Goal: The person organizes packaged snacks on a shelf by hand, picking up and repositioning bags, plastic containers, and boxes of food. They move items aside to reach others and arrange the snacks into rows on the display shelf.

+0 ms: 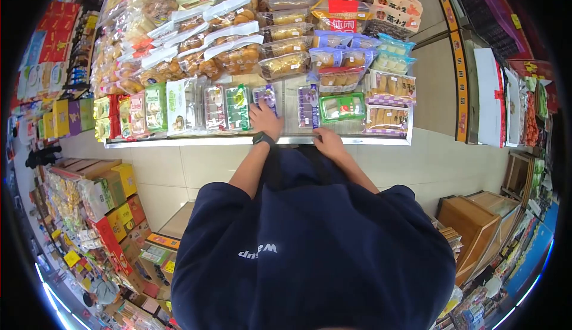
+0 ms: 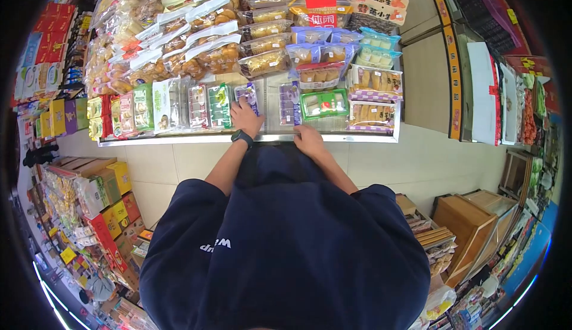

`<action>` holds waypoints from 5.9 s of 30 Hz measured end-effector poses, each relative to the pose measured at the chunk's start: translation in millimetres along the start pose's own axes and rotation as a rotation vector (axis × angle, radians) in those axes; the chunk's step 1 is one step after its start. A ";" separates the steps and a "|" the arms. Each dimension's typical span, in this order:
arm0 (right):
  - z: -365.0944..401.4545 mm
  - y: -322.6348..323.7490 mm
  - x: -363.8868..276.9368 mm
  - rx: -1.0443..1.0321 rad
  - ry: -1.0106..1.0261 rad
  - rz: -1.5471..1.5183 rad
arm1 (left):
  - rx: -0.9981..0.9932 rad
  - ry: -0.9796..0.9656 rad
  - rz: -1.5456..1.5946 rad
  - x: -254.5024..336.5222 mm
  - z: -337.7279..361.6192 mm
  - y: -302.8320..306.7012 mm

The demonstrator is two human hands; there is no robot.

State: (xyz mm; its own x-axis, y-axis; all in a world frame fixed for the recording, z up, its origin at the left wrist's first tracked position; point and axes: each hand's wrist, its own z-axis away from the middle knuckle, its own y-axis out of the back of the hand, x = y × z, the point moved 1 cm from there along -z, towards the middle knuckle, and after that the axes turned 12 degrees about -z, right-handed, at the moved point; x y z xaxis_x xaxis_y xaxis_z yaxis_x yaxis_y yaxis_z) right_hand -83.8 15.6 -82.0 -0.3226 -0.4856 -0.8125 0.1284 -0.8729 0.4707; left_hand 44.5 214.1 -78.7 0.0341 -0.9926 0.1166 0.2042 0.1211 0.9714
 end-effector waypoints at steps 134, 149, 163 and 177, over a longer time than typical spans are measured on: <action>-77.0 -163.3 -87.0 0.589 -0.357 0.164 | -0.855 0.139 1.045 -327.8 -65.7 17.4; -90.4 -175.1 -99.9 0.585 -0.204 0.407 | -0.855 0.186 1.007 -326.3 -67.9 16.5; -144.5 -208.6 -115.5 0.446 -0.150 0.016 | -0.803 0.185 1.037 -321.7 -61.3 26.4; -73.2 -92.0 -83.0 0.559 -0.175 0.147 | -0.744 0.180 0.990 -319.4 -60.5 25.5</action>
State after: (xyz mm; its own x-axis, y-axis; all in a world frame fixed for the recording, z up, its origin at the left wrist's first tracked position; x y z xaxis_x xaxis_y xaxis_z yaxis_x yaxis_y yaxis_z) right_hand -0.3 132.7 -83.1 -0.4942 -0.5426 -0.6792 -0.3141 -0.6171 0.7215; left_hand 98.0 534.8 -103.6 0.6097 -0.4641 0.6425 0.5153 0.8481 0.1236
